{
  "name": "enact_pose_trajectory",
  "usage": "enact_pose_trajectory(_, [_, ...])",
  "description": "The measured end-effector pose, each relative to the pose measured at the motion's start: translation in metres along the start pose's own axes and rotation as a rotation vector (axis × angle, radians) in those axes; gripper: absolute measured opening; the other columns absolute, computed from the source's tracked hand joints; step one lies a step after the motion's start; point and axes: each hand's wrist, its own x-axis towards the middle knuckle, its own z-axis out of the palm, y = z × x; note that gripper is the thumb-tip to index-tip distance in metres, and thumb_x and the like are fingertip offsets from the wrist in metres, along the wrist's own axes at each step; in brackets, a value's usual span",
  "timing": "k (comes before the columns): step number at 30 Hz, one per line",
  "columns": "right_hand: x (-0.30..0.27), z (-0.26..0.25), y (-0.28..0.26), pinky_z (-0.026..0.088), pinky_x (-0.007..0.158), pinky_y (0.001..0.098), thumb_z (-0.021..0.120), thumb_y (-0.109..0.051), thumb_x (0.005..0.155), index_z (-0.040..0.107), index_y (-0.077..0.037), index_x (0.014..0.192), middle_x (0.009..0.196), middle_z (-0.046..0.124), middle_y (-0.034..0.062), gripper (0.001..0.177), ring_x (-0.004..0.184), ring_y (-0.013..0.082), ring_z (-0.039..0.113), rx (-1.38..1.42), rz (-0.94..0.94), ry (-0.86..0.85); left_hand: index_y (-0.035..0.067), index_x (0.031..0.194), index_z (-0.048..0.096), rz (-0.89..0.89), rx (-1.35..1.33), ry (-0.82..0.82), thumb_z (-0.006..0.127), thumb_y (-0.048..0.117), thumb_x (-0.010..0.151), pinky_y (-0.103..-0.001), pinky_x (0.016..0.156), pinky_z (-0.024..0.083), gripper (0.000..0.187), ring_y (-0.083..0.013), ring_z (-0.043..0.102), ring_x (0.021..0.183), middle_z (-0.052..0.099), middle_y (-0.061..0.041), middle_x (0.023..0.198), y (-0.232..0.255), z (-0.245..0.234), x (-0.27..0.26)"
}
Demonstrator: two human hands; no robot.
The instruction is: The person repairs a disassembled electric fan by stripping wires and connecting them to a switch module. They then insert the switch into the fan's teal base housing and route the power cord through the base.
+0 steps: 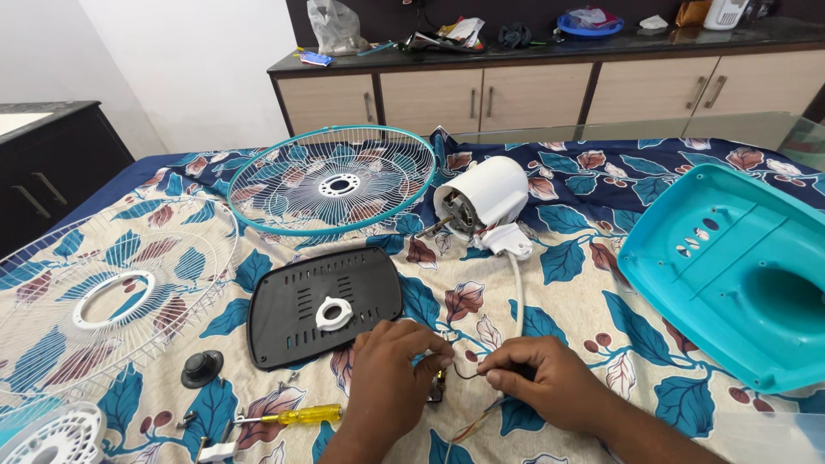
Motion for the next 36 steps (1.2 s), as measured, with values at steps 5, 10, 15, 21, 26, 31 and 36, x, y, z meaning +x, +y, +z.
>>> enact_pose_trajectory(5, [-0.004, 0.006, -0.015, 0.058, 0.075, 0.0278, 0.077, -0.03, 0.084, 0.081, -0.005, 0.104, 0.091, 0.082, 0.0038, 0.032, 0.081, 0.0096, 0.073, 0.015, -0.103, 0.073, 0.017, 0.085, 0.07, 0.085, 0.05, 0.011, 0.074, 0.019, 0.084, -0.04, 0.085, 0.037, 0.005, -0.023, 0.059, 0.095, 0.067, 0.002, 0.095, 0.002, 0.004, -0.002])
enact_pose_trajectory(10, [-0.009, 0.018, -0.038, 0.06, 0.069, 0.0289, 0.082, -0.036, 0.077, 0.083, -0.01, 0.106, 0.081, 0.082, 0.0059, 0.039, 0.072, 0.013, 0.076, -0.219, -0.062, 0.228, 0.016, 0.088, 0.067, 0.199, 0.077, 0.059, 0.072, 0.018, 0.086, -0.042, 0.087, 0.036, 0.006, -0.0232, 0.059, 0.099, 0.066, 0.001, 0.1, 0.007, 0.008, -0.002])
enact_pose_trajectory(15, [-0.01, 0.027, -0.047, 0.059, 0.064, 0.0302, 0.078, -0.03, 0.081, 0.084, -0.009, 0.095, 0.078, 0.082, 0.0065, 0.026, 0.066, 0.0148, 0.078, -0.291, -0.018, 0.298, 0.016, 0.085, 0.073, 0.172, 0.094, 0.028, 0.077, 0.02, 0.079, -0.044, 0.086, 0.034, 0.008, -0.0247, 0.058, 0.101, 0.065, -0.001, 0.099, 0.008, 0.01, -0.002])
enact_pose_trajectory(21, [-0.007, 0.022, -0.046, 0.059, 0.064, 0.0302, 0.085, -0.024, 0.077, 0.083, -0.009, 0.102, 0.087, 0.083, 0.008, 0.029, 0.069, 0.0143, 0.079, -0.247, -0.057, 0.177, 0.022, 0.086, 0.08, 0.069, 0.001, -0.056, 0.08, 0.023, 0.08, -0.042, 0.089, 0.035, 0.006, -0.021, 0.058, 0.103, 0.067, 0.004, 0.098, 0.004, 0.007, 0.001])
enact_pose_trajectory(26, [-0.007, 0.024, -0.041, 0.056, 0.06, 0.0282, 0.079, -0.02, 0.082, 0.083, -0.011, 0.106, 0.081, 0.08, 0.0065, 0.025, 0.064, 0.0107, 0.072, -0.239, -0.029, 0.116, 0.023, 0.089, 0.082, 0.073, -0.005, -0.138, 0.082, 0.029, 0.08, -0.042, 0.095, 0.036, 0.011, -0.0216, 0.058, 0.106, 0.068, 0.003, 0.105, 0.005, 0.006, 0.002])
enact_pose_trajectory(31, [-0.003, 0.017, -0.034, 0.052, 0.057, 0.0261, 0.077, -0.019, 0.084, 0.085, -0.009, 0.101, 0.08, 0.081, 0.0036, 0.021, 0.06, 0.0087, 0.066, -0.206, 0.105, 0.272, 0.018, 0.129, 0.07, -0.066, -0.022, -0.15, 0.087, 0.034, 0.069, -0.045, 0.097, 0.036, 0.065, -0.0297, 0.053, 0.123, 0.064, -0.006, 0.13, 0.004, -0.007, 0.005])
enact_pose_trajectory(36, [-0.001, 0.01, -0.024, 0.05, 0.057, 0.0251, 0.08, -0.022, 0.087, 0.083, -0.01, 0.107, 0.078, 0.084, 0.0034, 0.023, 0.061, 0.0074, 0.065, -0.123, 0.218, 0.366, 0.015, 0.132, 0.068, -0.323, 0.049, -0.229, 0.086, 0.036, 0.072, -0.041, 0.094, 0.052, 0.066, -0.0279, 0.065, 0.109, 0.067, -0.01, 0.117, -0.001, -0.006, 0.004])
